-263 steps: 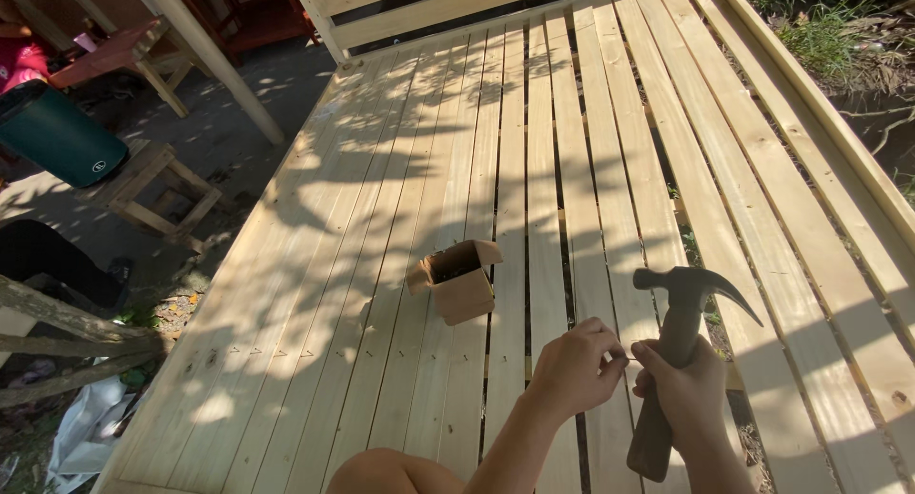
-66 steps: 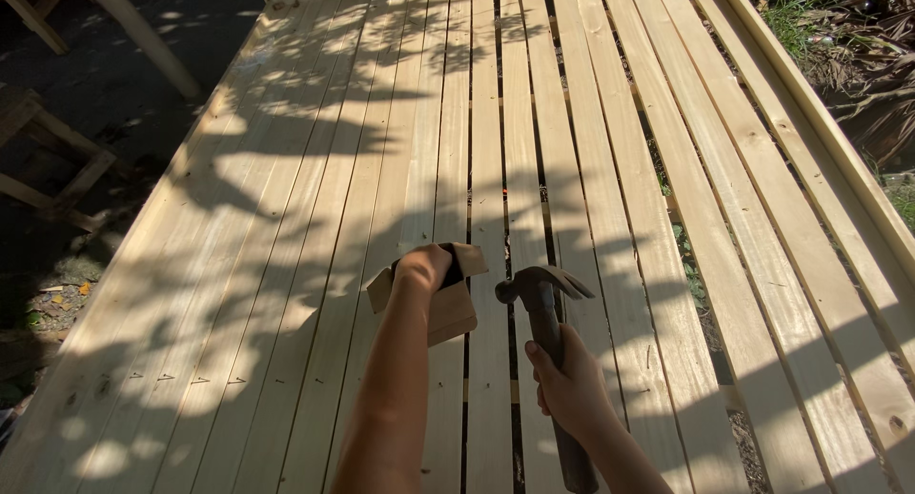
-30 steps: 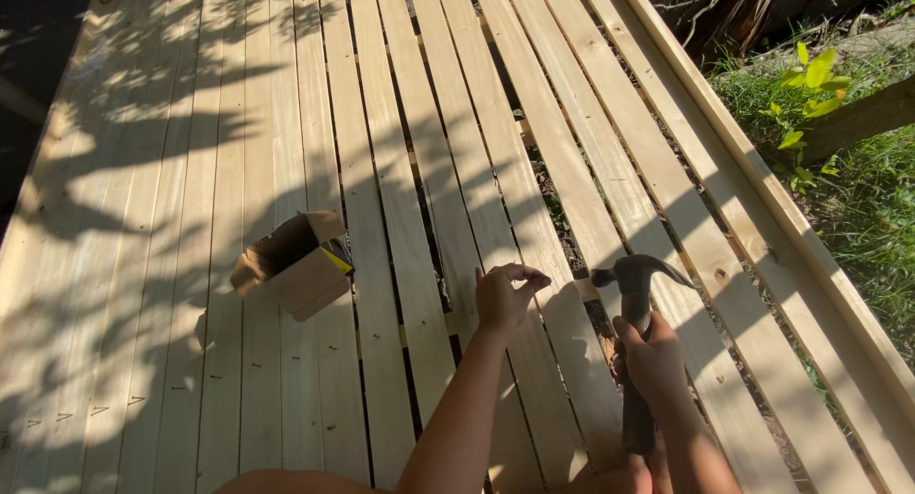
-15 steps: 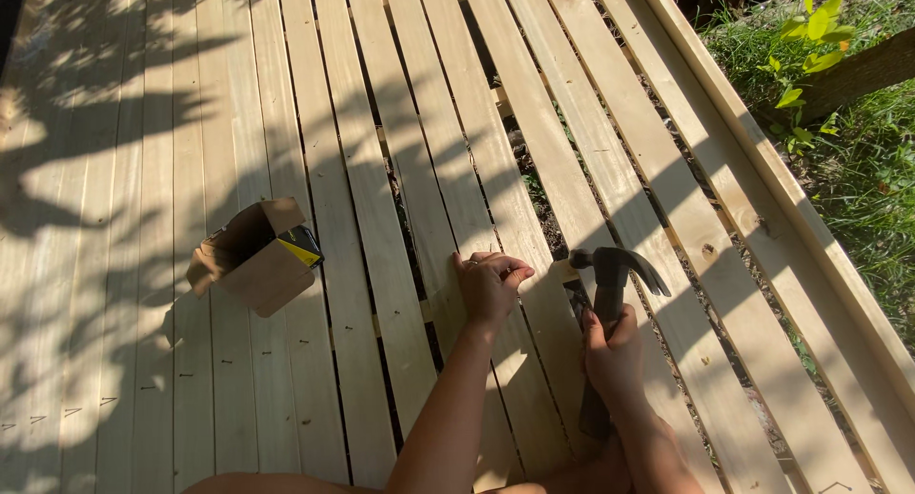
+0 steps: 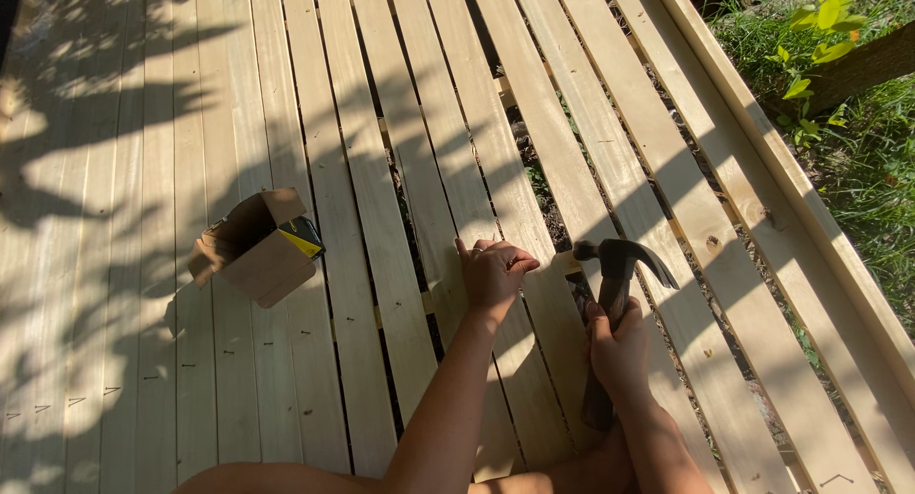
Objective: The person sits on a slatted wooden bench frame outdoors and hammers nails into the slats, taking nails one at a time from an open cardboard box of common nails placed on the frame. They reposition along the frame and hammer nails at different spots across the slats.
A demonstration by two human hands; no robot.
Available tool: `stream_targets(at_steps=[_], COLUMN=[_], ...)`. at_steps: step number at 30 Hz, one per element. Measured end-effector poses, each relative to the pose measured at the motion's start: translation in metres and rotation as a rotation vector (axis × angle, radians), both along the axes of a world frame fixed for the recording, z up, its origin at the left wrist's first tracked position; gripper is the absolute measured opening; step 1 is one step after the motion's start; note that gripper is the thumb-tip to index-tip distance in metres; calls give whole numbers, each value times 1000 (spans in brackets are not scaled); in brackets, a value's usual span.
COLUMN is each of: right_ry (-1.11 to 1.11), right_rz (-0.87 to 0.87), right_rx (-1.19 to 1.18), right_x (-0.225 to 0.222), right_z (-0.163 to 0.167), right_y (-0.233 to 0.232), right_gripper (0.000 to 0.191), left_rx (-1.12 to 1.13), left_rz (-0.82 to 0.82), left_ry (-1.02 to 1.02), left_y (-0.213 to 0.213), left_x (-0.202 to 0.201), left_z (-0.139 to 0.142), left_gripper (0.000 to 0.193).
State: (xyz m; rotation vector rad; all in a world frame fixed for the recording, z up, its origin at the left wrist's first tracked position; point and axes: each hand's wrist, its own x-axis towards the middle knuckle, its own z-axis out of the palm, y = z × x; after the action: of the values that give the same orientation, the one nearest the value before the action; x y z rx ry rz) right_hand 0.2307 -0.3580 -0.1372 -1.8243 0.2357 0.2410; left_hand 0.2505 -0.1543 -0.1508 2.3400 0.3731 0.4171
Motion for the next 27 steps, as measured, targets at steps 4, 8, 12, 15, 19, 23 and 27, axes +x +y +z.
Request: stream_targets(at_steps=[4,8,12,15,19,23,27], right_ry=[-5,-1,-8,-64,-314,-170,-241], right_rz=[0,4,8,32,83,199,276], right_rx=[-20,-66,-93,-229,-420,-424,-393], right_x=[1,1,-1,-3,0,3,-8], right_z=[6,9,4,-2,1,24,48], right_y=[2,2,0,1,6,6,6], right_gripper=[21,21,22,24,29,32,32], left_rx=[11,51,73,-6,19,25,12], left_rz=[-7,6,32,88,31,17,45], left_ry=[17,3,19,-51,-84,-109,-87], left_y=[0,-4,-13,-20,-21,-20,-22], left_x=[2,2,2,0,-3,-2,-2], left_z=[5,5,1,-3,-8,-12,-13], left_gripper=[13,11,16,16,12,16,18])
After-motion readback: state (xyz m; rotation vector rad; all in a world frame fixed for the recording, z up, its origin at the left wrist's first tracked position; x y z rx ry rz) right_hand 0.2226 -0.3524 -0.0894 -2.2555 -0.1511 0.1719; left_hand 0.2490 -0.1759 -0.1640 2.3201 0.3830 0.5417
